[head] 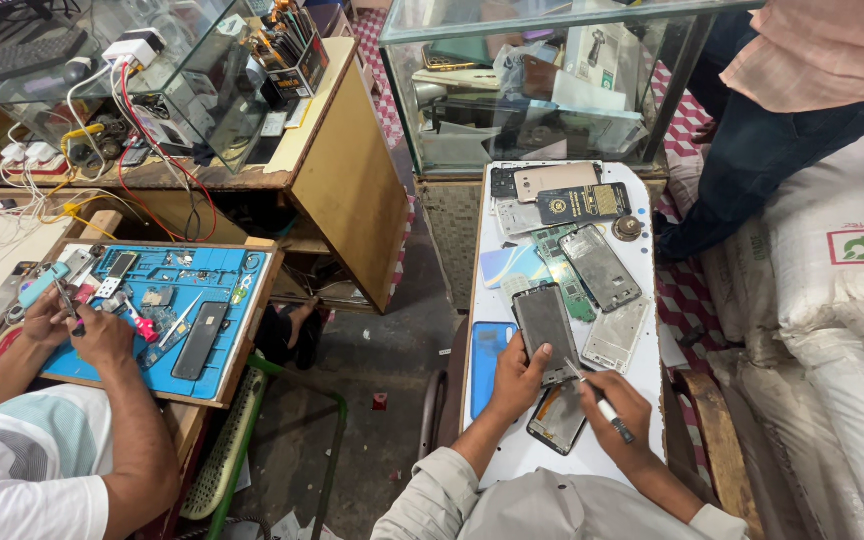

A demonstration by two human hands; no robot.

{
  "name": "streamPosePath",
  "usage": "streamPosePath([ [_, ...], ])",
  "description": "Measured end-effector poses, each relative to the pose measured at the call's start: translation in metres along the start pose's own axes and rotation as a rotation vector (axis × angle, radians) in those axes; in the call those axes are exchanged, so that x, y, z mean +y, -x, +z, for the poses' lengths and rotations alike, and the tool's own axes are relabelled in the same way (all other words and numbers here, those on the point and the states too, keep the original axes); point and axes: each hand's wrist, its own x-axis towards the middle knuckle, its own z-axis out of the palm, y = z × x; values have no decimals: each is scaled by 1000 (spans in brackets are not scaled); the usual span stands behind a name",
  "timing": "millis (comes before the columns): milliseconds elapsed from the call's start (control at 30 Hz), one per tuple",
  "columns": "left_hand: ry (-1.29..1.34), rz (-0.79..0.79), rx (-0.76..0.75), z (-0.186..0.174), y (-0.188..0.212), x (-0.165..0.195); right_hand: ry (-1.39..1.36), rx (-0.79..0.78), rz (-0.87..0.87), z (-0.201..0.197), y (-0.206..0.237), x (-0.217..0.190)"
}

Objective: The person sits at a workbench and uses a handheld prying tool to work along the edge of a smartphone with a blue case, repeatedly running the tool around the phone's seam while holding the phone steady with the other hand. Disassembled phone parts and other phones lie on the bench around them.

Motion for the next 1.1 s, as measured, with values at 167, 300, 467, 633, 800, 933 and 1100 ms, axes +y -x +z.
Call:
streamPosePath([
  [167,-13,-5,-5,1,0,2,13,3,-44,0,0,1],
  [300,11,2,-3,1,0,3,18,-1,20,0,0,3],
  [467,9,-37,0,0,2,2,12,-4,-6,1,2,6],
  [633,-22,42,10,-3,1,-6,-9,-8,65,2,6,10],
  [800,94,10,4,-4,1,-9,-45,5,11,1,4,12],
  [933,73,-22,7,-5,0,-8,-44,20,50,2,3,13],
  [1100,118,-24,-8,-4,1,-3,-40,-9,16,0,4,14],
])
